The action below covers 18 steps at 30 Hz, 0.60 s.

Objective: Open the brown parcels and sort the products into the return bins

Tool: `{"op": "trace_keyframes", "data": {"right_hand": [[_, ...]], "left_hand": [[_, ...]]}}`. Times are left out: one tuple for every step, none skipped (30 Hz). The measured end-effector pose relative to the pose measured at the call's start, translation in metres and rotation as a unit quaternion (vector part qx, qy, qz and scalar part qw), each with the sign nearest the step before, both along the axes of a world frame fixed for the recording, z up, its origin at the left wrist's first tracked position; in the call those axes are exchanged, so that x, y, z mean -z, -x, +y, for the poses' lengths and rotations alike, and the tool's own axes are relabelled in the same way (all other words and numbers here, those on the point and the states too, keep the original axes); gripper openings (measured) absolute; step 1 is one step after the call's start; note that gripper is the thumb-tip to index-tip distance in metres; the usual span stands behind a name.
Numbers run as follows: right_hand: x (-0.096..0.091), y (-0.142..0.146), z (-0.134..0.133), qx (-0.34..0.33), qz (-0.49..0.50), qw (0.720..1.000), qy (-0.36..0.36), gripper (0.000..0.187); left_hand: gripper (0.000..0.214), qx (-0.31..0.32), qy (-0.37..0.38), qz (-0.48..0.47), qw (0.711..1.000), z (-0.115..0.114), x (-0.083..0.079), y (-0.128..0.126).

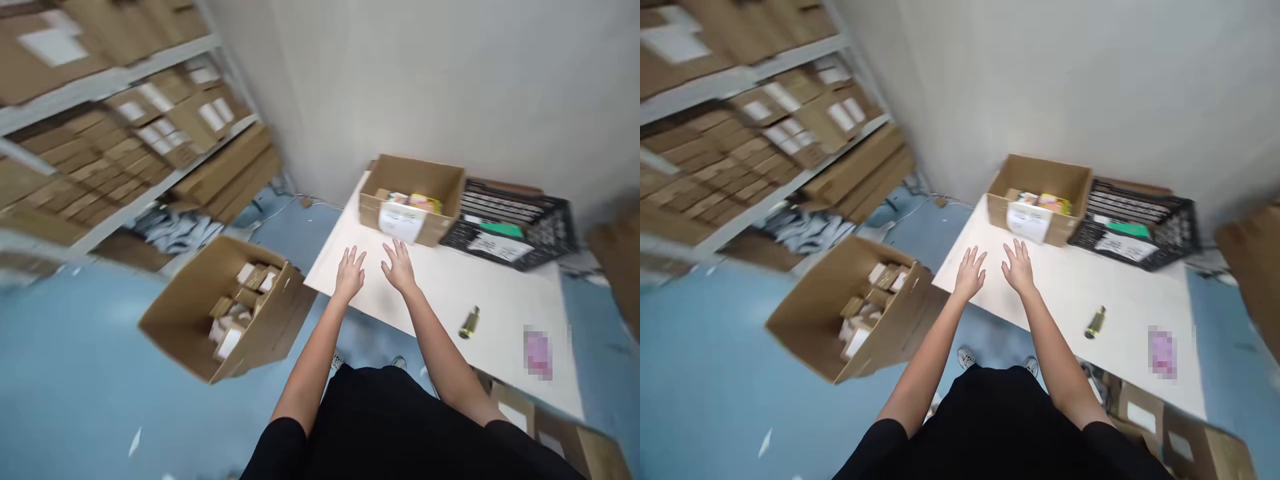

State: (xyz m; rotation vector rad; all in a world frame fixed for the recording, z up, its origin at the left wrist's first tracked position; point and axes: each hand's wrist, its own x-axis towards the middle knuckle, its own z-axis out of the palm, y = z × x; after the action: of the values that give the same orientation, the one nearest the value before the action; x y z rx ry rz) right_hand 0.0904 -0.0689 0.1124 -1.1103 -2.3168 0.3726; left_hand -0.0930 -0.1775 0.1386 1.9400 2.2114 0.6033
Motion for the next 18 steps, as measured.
{"op": "trace_keyframes", "data": {"right_hand": [[0.000, 0.044, -0.012, -0.041, -0.004, 0.999, 0.000, 0.060], [0.001, 0.086, -0.026, -0.081, -0.008, 0.997, 0.000, 0.060], [0.003, 0.128, -0.041, -0.121, -0.011, 0.993, 0.001, 0.059], [0.005, 0.167, -0.058, -0.161, -0.014, 0.987, 0.003, 0.060], [0.007, 0.204, -0.075, -0.198, -0.017, 0.980, 0.006, 0.060], [0.010, 0.239, -0.093, -0.234, -0.020, 0.972, 0.010, 0.061], [0.013, 0.271, -0.110, -0.265, -0.025, 0.964, 0.016, 0.062], [0.017, 0.301, -0.126, -0.293, -0.031, 0.955, 0.023, 0.063], [0.021, 0.328, -0.140, -0.316, -0.041, 0.947, 0.030, 0.065], [0.026, 0.353, -0.153, -0.335, -0.052, 0.940, 0.038, 0.067], [0.030, 0.375, -0.164, -0.352, -0.064, 0.933, 0.045, 0.069], [0.035, 0.395, -0.173, -0.366, -0.076, 0.926, 0.051, 0.071], [0.040, 0.414, -0.179, -0.379, -0.088, 0.920, 0.056, 0.072], [0.044, 0.432, -0.183, -0.390, -0.100, 0.914, 0.060, 0.073], [0.048, 0.449, -0.186, -0.399, -0.110, 0.908, 0.064, 0.074], [0.051, 0.465, -0.186, -0.407, -0.118, 0.903, 0.067, 0.074], [0.055, 0.480, -0.185, -0.414, -0.125, 0.899, 0.068, 0.074], [0.058, 0.496, -0.183, -0.419, -0.130, 0.896, 0.069, 0.074]], "left_hand": [[0.065, -0.039, 0.002, -0.002, 0.999, -0.024, 0.002, 0.035], [0.064, -0.076, 0.003, -0.006, 0.997, -0.049, 0.005, 0.068], [0.064, -0.114, 0.002, -0.010, 0.993, -0.075, 0.008, 0.100], [0.064, -0.151, 0.002, -0.015, 0.988, -0.101, 0.012, 0.130], [0.063, -0.187, 0.001, -0.019, 0.982, -0.128, 0.016, 0.157], [0.063, -0.222, 0.001, -0.023, 0.975, -0.154, 0.021, 0.182], [0.063, -0.253, 0.002, -0.025, 0.967, -0.179, 0.026, 0.204], [0.063, -0.283, 0.003, -0.027, 0.959, -0.203, 0.032, 0.224], [0.063, -0.310, 0.007, -0.029, 0.950, -0.225, 0.038, 0.241], [0.064, -0.334, 0.011, -0.031, 0.942, -0.246, 0.044, 0.256], [0.064, -0.357, 0.016, -0.034, 0.933, -0.263, 0.050, 0.270], [0.064, -0.377, 0.022, -0.038, 0.925, -0.278, 0.057, 0.282], [0.064, -0.393, 0.030, -0.044, 0.918, -0.291, 0.064, 0.294], [0.065, -0.408, 0.038, -0.051, 0.911, -0.300, 0.071, 0.305], [0.065, -0.421, 0.046, -0.059, 0.904, -0.308, 0.077, 0.315], [0.066, -0.431, 0.053, -0.066, 0.898, -0.312, 0.084, 0.326], [0.066, -0.441, 0.061, -0.073, 0.893, -0.314, 0.090, 0.337], [0.066, -0.448, 0.067, -0.079, 0.888, -0.314, 0.096, 0.349]]}}
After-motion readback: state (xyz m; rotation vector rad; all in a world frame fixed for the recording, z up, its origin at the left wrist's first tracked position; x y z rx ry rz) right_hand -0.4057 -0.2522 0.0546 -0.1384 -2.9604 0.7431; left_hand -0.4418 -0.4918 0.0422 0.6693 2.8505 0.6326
